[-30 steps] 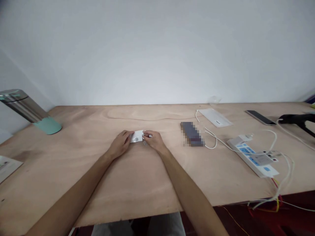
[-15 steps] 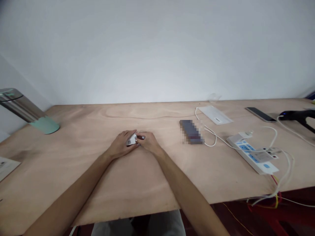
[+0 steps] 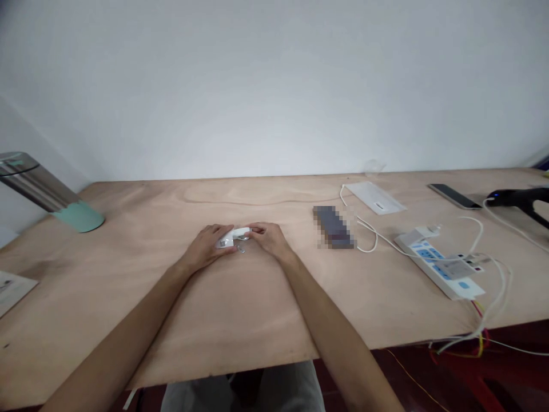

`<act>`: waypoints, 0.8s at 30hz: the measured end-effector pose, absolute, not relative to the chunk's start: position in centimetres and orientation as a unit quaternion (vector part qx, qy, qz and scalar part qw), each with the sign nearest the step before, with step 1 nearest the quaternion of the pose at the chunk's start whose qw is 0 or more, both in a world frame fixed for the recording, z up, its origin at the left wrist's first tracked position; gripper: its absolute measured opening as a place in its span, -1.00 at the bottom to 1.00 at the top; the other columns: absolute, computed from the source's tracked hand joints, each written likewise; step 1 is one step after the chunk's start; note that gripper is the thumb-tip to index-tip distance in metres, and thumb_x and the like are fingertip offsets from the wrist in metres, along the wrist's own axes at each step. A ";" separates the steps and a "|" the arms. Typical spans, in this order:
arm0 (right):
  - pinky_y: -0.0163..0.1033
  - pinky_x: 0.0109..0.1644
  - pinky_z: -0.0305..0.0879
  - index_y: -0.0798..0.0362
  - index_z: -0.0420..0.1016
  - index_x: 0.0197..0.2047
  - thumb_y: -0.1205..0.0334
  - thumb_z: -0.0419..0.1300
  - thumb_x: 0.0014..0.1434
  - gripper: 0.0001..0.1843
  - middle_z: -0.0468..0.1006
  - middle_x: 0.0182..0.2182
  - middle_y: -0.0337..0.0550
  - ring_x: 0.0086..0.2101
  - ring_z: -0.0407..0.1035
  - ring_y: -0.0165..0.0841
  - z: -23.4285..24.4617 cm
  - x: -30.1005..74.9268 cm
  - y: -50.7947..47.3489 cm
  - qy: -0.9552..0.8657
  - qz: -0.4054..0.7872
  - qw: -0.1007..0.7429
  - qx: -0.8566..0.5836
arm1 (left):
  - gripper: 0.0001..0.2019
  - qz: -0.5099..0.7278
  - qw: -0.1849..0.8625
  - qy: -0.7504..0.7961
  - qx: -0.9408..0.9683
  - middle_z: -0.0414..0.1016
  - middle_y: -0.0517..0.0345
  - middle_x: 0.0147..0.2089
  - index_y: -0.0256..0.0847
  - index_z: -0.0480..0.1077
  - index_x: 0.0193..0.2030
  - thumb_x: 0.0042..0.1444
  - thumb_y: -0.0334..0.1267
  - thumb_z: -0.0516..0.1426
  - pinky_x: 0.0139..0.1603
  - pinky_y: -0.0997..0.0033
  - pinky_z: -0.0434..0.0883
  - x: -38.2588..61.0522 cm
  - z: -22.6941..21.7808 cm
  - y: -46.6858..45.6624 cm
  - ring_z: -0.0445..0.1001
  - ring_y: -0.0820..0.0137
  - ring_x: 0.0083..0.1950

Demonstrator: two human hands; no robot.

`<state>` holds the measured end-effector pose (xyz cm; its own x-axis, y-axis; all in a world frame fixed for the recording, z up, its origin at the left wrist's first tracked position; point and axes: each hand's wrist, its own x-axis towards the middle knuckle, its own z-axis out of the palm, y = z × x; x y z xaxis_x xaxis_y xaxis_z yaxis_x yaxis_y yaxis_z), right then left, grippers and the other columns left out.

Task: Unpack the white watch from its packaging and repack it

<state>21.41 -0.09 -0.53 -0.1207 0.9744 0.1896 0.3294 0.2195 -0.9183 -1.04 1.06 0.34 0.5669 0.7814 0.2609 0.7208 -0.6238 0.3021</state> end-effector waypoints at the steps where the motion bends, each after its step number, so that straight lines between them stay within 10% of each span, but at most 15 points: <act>1: -0.30 -0.20 0.35 -0.01 0.60 -0.15 0.18 0.26 0.04 -0.73 0.62 -0.31 -0.18 -0.29 0.47 -0.35 -0.4 21.4 -0.2 -0.646 0.370 0.429 -0.512 | -0.41 0.183 0.076 0.429 0.881 0.40 -0.01 0.04 -0.08 0.25 0.21 0.10 0.15 0.09 0.06 0.15 0.29 -1.3 0.4 1.1 0.33 0.16 0.04; 24: -0.40 -0.46 0.20 0.09 0.60 -0.20 -0.06 0.29 -0.02 -0.58 0.57 -0.44 -0.19 -0.57 0.26 -0.53 -0.6 20.6 0.0 -0.532 0.520 0.470 -0.475 | -0.68 0.271 -0.017 0.441 0.856 0.44 -0.04 -0.04 -0.19 0.32 0.03 0.19 -0.12 0.07 0.06 0.14 0.31 -0.5 0.9 0.4 0.38 0.16 0.01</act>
<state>20.62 0.03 -0.63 -0.1070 0.9942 0.0050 0.0168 0.0069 -0.9998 -0.50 0.36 0.92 0.4652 0.7448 0.4784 0.7632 -0.6113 0.2096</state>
